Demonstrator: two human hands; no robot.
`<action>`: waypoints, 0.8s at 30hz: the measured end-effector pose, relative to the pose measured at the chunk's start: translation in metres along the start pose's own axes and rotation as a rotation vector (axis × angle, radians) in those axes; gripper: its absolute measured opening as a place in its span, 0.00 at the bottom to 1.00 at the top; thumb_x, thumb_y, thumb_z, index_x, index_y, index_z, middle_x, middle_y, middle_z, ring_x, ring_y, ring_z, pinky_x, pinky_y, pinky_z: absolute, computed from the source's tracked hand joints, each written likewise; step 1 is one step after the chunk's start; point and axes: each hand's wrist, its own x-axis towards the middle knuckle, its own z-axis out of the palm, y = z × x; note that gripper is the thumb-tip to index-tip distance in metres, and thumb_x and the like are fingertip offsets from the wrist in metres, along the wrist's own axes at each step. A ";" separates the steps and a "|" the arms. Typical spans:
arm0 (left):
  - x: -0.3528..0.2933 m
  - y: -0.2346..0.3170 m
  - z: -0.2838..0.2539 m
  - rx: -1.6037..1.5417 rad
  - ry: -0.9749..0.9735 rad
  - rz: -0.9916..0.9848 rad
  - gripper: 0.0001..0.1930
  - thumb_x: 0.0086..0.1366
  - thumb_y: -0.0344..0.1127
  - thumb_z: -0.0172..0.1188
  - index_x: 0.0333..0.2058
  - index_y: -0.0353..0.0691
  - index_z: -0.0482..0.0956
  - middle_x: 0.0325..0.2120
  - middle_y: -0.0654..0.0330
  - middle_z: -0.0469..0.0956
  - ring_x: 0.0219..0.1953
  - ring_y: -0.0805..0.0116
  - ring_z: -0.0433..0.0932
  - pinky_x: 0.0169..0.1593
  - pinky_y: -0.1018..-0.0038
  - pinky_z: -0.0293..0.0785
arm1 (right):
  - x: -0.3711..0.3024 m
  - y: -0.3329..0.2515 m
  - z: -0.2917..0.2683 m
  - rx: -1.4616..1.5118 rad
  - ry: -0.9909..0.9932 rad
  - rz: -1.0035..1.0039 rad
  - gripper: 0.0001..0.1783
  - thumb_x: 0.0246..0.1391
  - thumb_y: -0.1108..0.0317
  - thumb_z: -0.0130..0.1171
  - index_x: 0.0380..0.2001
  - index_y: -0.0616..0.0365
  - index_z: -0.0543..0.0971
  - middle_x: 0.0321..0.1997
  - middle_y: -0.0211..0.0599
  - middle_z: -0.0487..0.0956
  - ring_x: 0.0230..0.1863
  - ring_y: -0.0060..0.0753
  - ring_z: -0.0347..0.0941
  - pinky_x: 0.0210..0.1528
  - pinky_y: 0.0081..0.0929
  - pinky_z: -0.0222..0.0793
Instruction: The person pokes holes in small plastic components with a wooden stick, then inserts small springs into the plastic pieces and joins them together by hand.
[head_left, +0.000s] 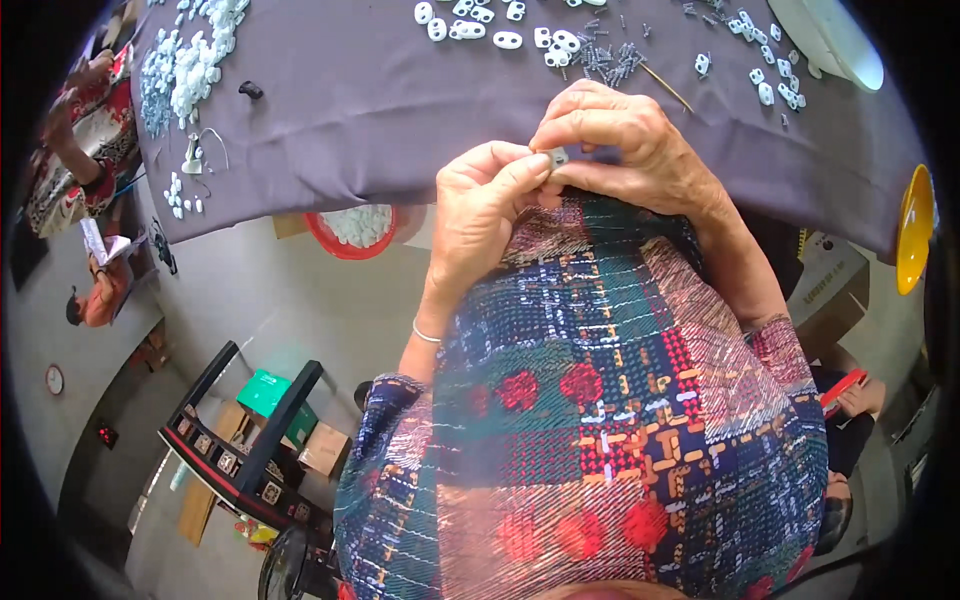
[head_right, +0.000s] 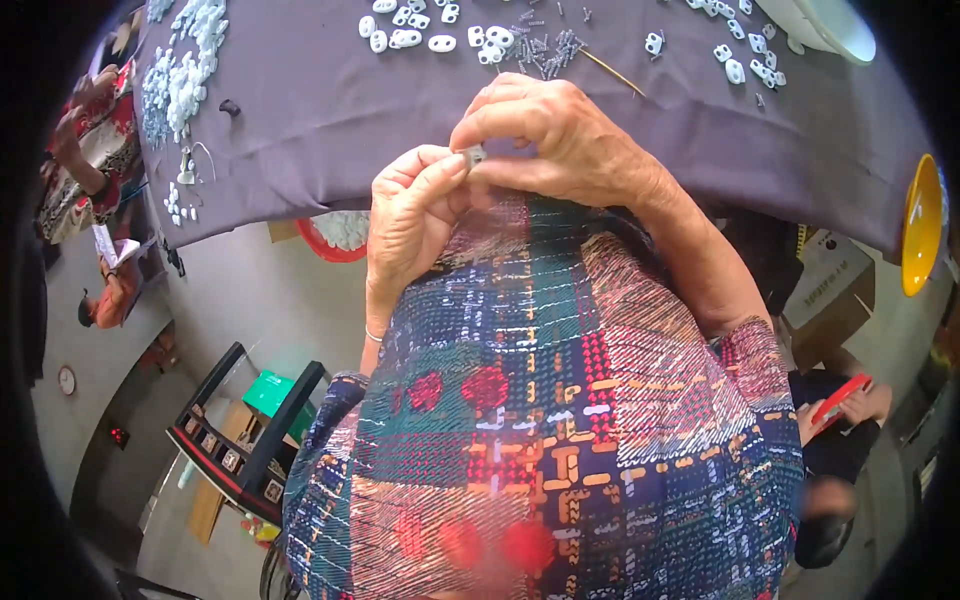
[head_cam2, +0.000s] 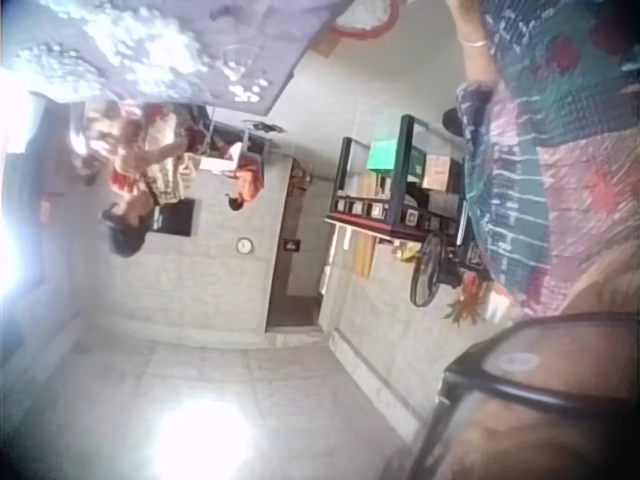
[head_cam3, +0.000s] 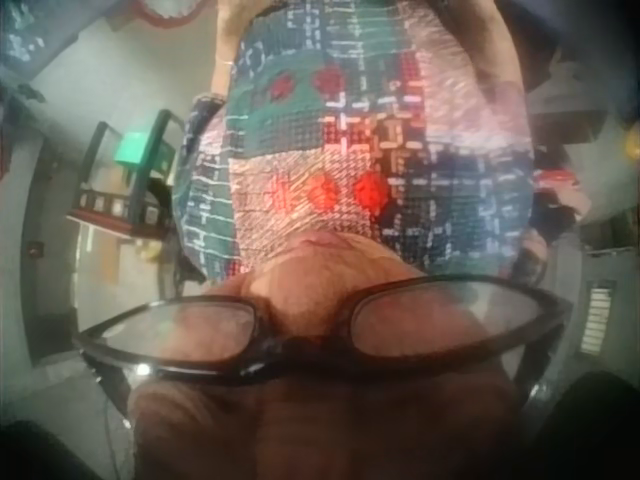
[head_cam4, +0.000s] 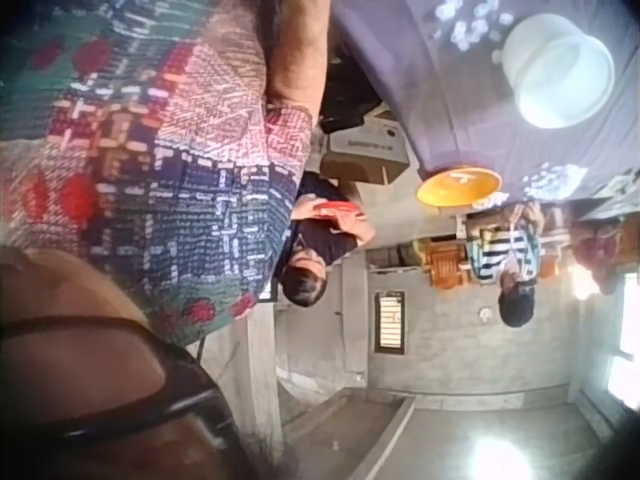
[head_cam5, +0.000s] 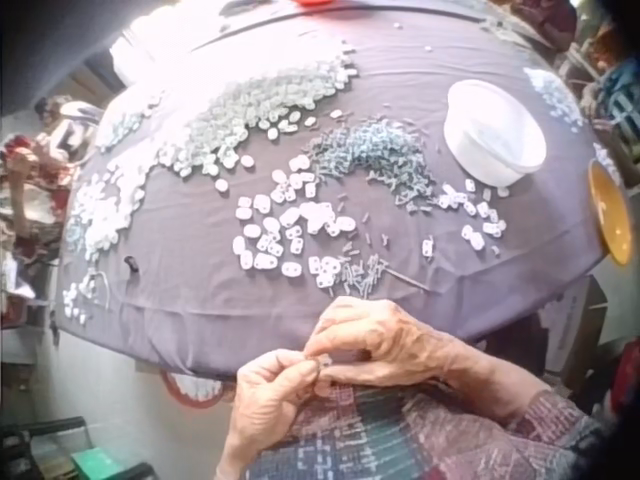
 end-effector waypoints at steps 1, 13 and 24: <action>0.000 0.000 -0.001 0.001 0.000 -0.002 0.04 0.60 0.26 0.55 0.32 0.30 0.74 0.26 0.55 0.77 0.27 0.72 0.77 0.34 0.78 0.76 | 0.000 0.001 0.000 -0.001 0.000 -0.008 0.14 0.39 0.75 0.62 0.34 0.60 0.78 0.35 0.35 0.75 0.35 0.27 0.71 0.32 0.21 0.70; 0.002 0.001 0.007 -0.005 0.086 0.033 0.05 0.59 0.26 0.56 0.33 0.31 0.74 0.29 0.55 0.78 0.27 0.73 0.77 0.32 0.80 0.76 | -0.006 0.000 0.003 0.013 0.147 0.041 0.19 0.36 0.77 0.65 0.37 0.60 0.74 0.35 0.33 0.74 0.34 0.25 0.71 0.30 0.18 0.64; 0.002 0.000 0.014 0.142 0.208 0.168 0.11 0.57 0.24 0.59 0.40 0.31 0.74 0.28 0.57 0.78 0.25 0.76 0.75 0.31 0.81 0.75 | -0.014 0.001 0.007 0.054 0.226 0.098 0.19 0.36 0.78 0.64 0.36 0.61 0.74 0.33 0.34 0.74 0.30 0.23 0.69 0.28 0.17 0.64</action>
